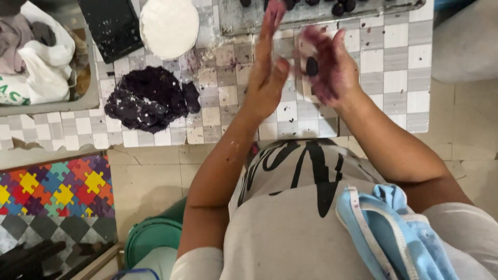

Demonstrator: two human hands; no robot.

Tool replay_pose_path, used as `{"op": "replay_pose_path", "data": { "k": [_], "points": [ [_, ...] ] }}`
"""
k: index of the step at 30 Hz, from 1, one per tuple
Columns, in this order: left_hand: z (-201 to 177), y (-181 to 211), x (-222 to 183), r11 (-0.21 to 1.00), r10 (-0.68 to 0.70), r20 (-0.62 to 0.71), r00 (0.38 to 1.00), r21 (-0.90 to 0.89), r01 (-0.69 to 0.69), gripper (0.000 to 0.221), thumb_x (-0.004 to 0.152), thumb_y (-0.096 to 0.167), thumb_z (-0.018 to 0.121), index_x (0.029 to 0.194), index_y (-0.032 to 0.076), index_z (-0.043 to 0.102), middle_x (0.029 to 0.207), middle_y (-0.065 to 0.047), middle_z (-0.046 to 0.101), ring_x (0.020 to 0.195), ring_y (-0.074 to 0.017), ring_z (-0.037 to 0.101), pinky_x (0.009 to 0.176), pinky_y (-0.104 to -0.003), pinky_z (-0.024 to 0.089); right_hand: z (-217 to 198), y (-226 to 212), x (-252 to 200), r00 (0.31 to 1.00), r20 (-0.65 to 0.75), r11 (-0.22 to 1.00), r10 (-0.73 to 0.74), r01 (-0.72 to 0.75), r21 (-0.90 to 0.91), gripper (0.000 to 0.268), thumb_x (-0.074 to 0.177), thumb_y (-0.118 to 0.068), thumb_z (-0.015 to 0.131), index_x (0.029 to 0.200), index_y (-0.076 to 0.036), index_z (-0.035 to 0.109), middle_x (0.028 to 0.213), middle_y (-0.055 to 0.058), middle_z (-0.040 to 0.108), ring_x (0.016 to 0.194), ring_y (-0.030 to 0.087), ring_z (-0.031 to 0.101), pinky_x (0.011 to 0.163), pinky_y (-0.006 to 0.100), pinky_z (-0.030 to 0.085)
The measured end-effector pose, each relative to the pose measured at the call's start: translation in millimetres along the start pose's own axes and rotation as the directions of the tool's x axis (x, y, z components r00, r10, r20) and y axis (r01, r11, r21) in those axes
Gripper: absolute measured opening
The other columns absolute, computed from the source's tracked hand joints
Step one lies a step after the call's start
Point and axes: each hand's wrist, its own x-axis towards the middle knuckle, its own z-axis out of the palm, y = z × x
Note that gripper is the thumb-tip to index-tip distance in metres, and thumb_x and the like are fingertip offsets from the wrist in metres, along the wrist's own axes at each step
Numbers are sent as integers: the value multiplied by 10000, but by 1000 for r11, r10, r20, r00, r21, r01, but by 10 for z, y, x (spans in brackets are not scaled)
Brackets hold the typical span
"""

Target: Weighing portions of purple dough on a digital scale and rolling them into small uniform balls.

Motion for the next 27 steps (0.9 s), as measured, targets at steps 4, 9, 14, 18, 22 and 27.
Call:
{"op": "replay_pose_path", "data": {
  "k": [4,9,14,18,22,27],
  "points": [
    [-427,-259,-338,487,-211,179,961,871,-56,829,850,329,729,1459,212,178,1503,-36,260,1397,-309,234,1162,-527,250,-58,-177,-48,758,220,629,614,-638,443,507,910,-401,399,1249,-26,428,1064,187,583,797,179,623,688,227,566],
    [-648,-1019,-761,221,-393,168,904,972,-85,618,778,294,704,1338,212,454,1321,-45,495,1238,-396,373,932,-553,392,-250,-239,481,990,143,992,21,-2,-128,656,989,-440,580,1421,-138,189,1490,237,137,1382,397,171,1137,460,334],
    [-457,-876,-568,556,62,104,993,822,-121,289,775,105,736,1005,-8,604,928,-151,627,810,-276,581,697,-366,509,370,-610,286,931,177,551,318,-30,-834,566,867,-122,550,1371,-92,295,1471,90,258,1285,321,337,1010,397,368],
    [-274,-870,-578,535,127,36,991,839,-99,233,833,313,648,1001,155,616,829,-1,523,744,-216,588,637,-277,507,5,283,8,941,323,662,98,181,-727,586,731,-357,786,1220,-125,561,1156,94,621,980,296,621,756,384,516],
    [-175,-681,-512,536,156,44,987,835,-122,180,844,291,626,969,162,624,826,13,518,716,-193,622,617,-246,526,-55,250,-49,964,257,804,62,104,-586,215,782,-5,713,987,36,662,724,159,624,568,182,607,476,287,481],
    [-162,-540,-516,612,108,28,994,786,-89,164,826,229,669,945,124,627,831,-9,524,702,-235,632,604,-279,536,-294,-70,-87,963,235,865,135,1,-502,163,797,39,662,958,63,641,734,214,609,595,233,609,540,331,519]
  ]
}}
